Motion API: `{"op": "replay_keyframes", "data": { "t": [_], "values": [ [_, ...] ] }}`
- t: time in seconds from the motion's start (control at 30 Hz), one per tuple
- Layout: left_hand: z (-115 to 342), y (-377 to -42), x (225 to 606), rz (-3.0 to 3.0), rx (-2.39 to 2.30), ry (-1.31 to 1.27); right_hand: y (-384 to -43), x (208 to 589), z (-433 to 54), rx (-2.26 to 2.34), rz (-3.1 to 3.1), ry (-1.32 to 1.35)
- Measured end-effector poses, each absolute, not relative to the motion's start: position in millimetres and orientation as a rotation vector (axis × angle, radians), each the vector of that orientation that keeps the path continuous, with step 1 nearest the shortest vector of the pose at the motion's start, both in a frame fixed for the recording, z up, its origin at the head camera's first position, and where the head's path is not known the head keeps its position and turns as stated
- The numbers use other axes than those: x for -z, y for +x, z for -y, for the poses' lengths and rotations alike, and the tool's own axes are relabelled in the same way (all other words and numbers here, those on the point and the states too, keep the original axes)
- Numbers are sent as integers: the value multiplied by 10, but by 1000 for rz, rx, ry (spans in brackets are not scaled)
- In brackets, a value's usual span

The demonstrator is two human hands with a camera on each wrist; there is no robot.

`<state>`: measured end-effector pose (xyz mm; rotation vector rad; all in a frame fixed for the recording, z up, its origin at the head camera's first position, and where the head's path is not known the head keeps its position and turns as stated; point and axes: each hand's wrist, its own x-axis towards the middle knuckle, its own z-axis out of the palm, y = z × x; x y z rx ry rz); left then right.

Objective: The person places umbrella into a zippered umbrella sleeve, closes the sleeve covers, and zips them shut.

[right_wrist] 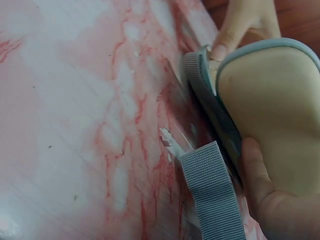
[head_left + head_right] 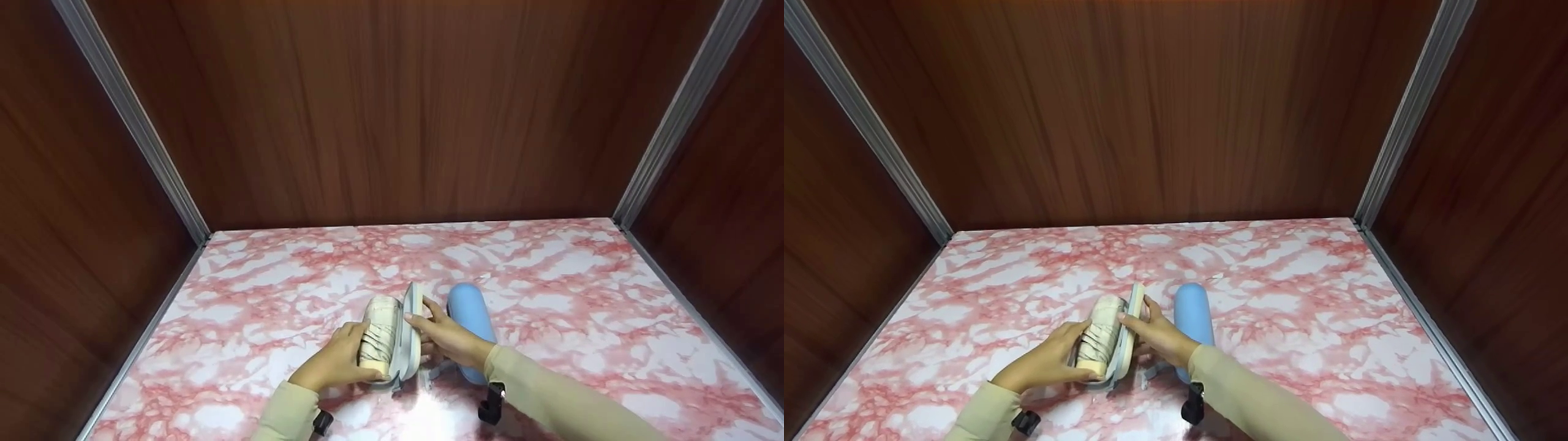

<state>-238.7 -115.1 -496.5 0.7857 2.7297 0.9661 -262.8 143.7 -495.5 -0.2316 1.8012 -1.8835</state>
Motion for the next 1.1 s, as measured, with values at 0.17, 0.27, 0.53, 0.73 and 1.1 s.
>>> {"op": "replay_keyframes", "data": {
  "t": [0.17,0.27,0.53,0.73,1.1],
  "values": [
    [1198,-2405,4960,-2686,-1011,745,-2611,4933,-1397,1898,-1775,-250],
    [1225,-2414,4969,-2665,-1025,724,-2599,4923,-1374,1883,-1769,-285],
    [1242,-2423,5002,-2668,-1069,748,-2572,4880,-1316,1722,-1952,-381],
    [1262,-2436,5004,-2646,-1109,774,-2572,4849,-1266,1557,-2151,-432],
    [1340,-2442,5004,-2456,-1241,801,-2650,4788,-1210,1154,-2457,-701]
  ]
}}
